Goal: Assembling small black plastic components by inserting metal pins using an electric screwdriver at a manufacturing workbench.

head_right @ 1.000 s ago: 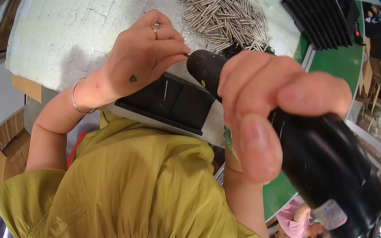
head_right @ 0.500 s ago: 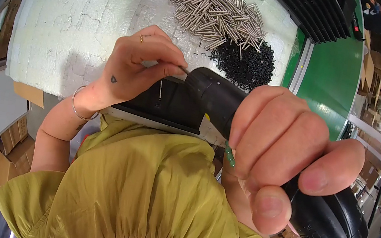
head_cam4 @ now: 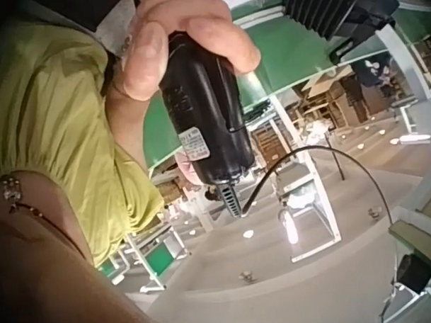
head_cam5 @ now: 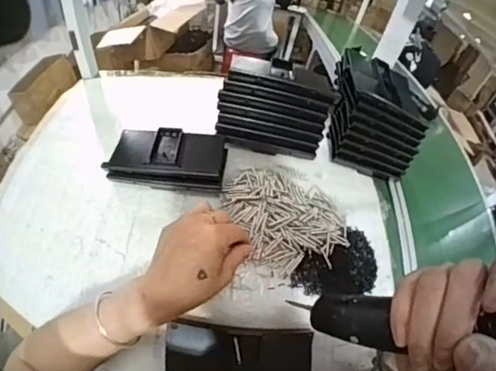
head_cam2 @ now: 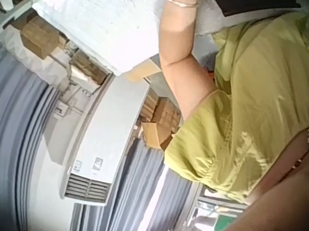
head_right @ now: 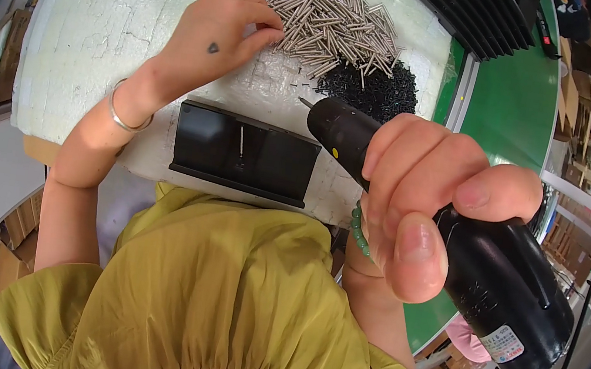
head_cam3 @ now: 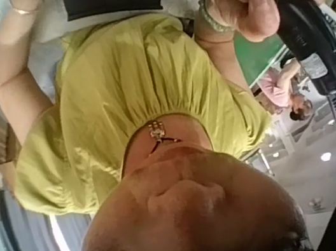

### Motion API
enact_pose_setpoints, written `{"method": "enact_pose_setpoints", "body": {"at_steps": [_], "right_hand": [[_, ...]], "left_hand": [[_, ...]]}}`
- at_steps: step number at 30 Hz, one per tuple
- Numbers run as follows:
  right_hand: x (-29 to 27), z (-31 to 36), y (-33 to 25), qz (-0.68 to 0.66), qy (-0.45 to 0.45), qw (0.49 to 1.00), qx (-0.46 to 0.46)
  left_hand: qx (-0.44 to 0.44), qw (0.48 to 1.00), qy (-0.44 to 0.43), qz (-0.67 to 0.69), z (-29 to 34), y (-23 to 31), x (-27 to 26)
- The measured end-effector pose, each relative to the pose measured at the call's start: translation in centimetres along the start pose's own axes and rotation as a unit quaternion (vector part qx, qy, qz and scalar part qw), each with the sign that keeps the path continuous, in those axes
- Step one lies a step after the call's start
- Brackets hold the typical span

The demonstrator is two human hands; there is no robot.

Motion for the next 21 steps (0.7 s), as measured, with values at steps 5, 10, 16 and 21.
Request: {"method": "enact_pose_setpoints", "body": {"at_steps": [5,10,16,21], "right_hand": [[-0.2,0.3,-0.5,0.01,-0.001,1.0,0.005],[-0.4,0.8,-0.5,-0.025,0.067,0.997,-0.019],[-0.4,0.6,-1.0,0.012,0.004,1.0,0.004],[-0.3,1.1,-1.5,-0.002,0.007,1.0,0.024]], "left_hand": [[-0.019,0.993,0.001,-0.118,-0.7,0.5,1.6],[-0.027,0.988,-0.005,-0.151,-1.2,0.6,2.3],[-0.067,0.996,-0.034,-0.051,-0.6,0.0,0.6],[-0.164,0.965,-0.093,0.184,3.5,0.5,-2.0]]}}
Point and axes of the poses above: each hand's wrist, its own z-axis away from the middle knuckle, its own x-axis out of the palm, y = z × x, the point moved 5 cm from there along -z, towards the middle knuckle, and after that the axes turned 14 degrees about -x, right-handed, at the moved point
